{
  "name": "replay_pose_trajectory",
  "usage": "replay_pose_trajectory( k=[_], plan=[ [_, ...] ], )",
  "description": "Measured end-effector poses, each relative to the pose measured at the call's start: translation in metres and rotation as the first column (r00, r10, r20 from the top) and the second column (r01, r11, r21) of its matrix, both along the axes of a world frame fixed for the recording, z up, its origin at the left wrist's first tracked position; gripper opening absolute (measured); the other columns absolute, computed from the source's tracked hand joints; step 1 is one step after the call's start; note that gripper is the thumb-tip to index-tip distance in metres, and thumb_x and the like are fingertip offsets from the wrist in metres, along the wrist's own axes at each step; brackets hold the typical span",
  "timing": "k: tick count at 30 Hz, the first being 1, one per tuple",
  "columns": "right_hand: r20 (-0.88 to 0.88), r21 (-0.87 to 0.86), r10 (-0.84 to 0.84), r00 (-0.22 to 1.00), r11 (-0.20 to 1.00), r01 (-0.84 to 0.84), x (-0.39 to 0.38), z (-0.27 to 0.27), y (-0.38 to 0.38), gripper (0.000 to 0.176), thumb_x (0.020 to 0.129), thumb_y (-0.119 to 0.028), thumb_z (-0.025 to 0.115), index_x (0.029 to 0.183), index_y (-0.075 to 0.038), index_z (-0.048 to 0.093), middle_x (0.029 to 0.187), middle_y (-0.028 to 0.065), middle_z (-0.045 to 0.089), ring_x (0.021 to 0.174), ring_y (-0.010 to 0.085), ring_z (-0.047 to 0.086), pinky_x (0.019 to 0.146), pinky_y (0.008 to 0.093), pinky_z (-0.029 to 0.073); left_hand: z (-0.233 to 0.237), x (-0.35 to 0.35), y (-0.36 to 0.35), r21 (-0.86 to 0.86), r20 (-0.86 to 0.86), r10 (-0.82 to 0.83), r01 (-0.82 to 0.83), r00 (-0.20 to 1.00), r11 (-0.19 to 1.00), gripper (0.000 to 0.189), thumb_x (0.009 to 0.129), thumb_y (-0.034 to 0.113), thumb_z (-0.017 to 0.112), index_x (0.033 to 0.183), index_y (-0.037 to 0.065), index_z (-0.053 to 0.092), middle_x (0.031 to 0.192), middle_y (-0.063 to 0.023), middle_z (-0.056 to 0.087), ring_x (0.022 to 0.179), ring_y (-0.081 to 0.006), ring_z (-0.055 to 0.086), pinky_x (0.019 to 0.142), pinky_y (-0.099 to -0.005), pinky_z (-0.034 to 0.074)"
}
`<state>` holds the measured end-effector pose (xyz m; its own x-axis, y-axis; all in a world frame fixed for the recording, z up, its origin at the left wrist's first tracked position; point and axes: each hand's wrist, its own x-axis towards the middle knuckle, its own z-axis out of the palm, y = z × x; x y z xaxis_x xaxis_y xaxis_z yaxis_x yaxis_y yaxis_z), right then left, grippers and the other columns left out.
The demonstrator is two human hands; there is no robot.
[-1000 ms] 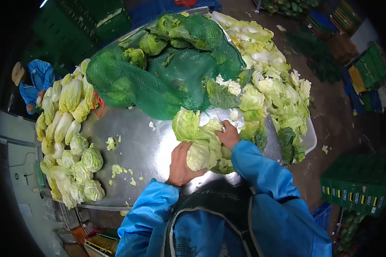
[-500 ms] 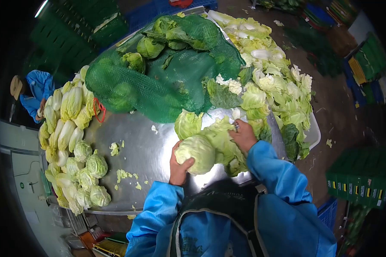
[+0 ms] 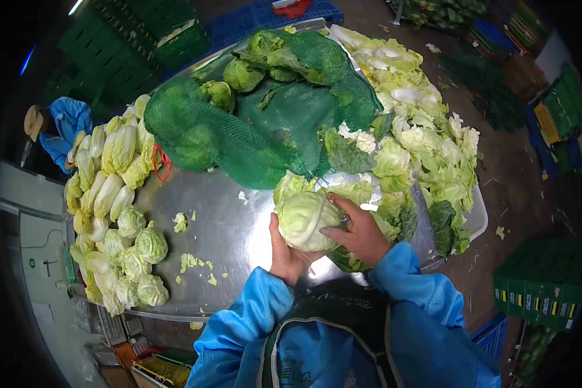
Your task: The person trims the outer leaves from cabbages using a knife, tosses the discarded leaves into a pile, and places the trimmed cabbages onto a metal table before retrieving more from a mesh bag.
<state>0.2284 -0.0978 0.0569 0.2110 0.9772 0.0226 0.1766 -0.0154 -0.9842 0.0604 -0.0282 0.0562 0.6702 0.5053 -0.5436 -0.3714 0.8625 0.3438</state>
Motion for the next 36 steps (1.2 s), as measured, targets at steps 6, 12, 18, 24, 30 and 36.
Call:
replay_pose_trajectory(
  k=[6, 12, 18, 24, 30, 36],
  plan=[
    [-0.284, -0.302, 0.067, 0.956, 0.941, -0.155, 0.018, -0.009, 0.005, 0.06, 0.082, -0.038, 0.072, 0.123, 0.001, 0.052, 0.088, 0.0094, 0.06, 0.073, 0.0169, 0.059, 0.062, 0.0272, 0.047, -0.003, -0.011, -0.017, -0.154, -0.184, -0.119, 0.091, 0.976, 0.984, 0.092, 0.079, 0.08, 0.041, 0.143, 0.015, 0.034, 0.144, -0.0165, 0.037, 0.127, -0.0353, 0.043, 0.102, -0.0606, 0.033],
    [-0.341, -0.534, -0.054, 0.938, 0.833, -0.146, 0.027, -0.045, 0.007, 0.05, 0.084, -0.045, 0.068, 0.11, -0.004, 0.058, 0.061, 0.0009, 0.049, 0.047, 0.0081, 0.044, 0.042, 0.0259, 0.033, -0.06, -0.033, -0.018, 0.052, -0.535, -0.277, 0.358, 0.798, 0.932, 0.073, 0.088, 0.05, 0.06, 0.138, 0.006, 0.033, 0.12, -0.0135, 0.054, 0.1, -0.0275, 0.06, 0.083, -0.0399, 0.051],
    [0.195, -0.307, -0.12, 0.973, 0.935, 0.177, 0.015, -0.036, -0.008, 0.049, 0.086, -0.042, 0.063, 0.109, 0.0, 0.055, 0.083, 0.0151, 0.062, 0.072, 0.0281, 0.061, 0.063, 0.0381, 0.049, -0.07, -0.011, -0.001, 0.781, -0.382, 0.178, 0.214, 0.907, 0.587, 0.09, 0.074, 0.008, 0.078, 0.142, -0.001, 0.019, 0.133, -0.0166, 0.035, 0.112, -0.023, 0.049, 0.096, -0.0331, 0.045],
    [0.596, -0.123, -0.067, 0.8, 0.977, 0.173, 0.002, -0.027, -0.041, 0.054, 0.094, -0.034, 0.051, 0.135, 0.0, 0.039, 0.133, 0.0226, 0.047, 0.093, 0.04, 0.063, 0.075, 0.045, 0.052, -0.057, 0.018, 0.004, 0.787, -0.614, 0.357, 0.581, 0.704, 0.207, 0.115, 0.054, 0.029, 0.09, 0.14, -0.004, 0.021, 0.13, -0.0235, 0.036, 0.121, -0.0349, 0.043, 0.103, -0.0404, 0.037],
    [0.624, -0.183, -0.007, 0.782, 0.971, 0.155, -0.001, -0.021, -0.038, 0.055, 0.095, -0.035, 0.046, 0.138, -0.001, 0.037, 0.136, 0.0202, 0.046, 0.091, 0.0399, 0.063, 0.072, 0.0456, 0.053, -0.043, 0.022, 0.013, 0.708, -0.706, 0.312, 0.64, 0.636, 0.298, 0.106, 0.053, 0.032, 0.09, 0.132, -0.005, 0.03, 0.122, -0.0234, 0.044, 0.113, -0.0342, 0.049, 0.097, -0.039, 0.043],
    [0.586, -0.298, 0.007, 0.81, 0.932, 0.208, 0.002, -0.007, -0.025, 0.05, 0.095, -0.028, 0.048, 0.139, -0.007, 0.039, 0.133, 0.018, 0.049, 0.098, 0.0379, 0.061, 0.076, 0.0434, 0.052, -0.04, 0.032, 0.008, 0.723, -0.688, 0.311, 0.585, 0.656, 0.367, 0.103, 0.052, 0.031, 0.09, 0.129, -0.006, 0.032, 0.119, -0.0235, 0.046, 0.112, -0.0331, 0.05, 0.095, -0.0389, 0.043]
  ],
)
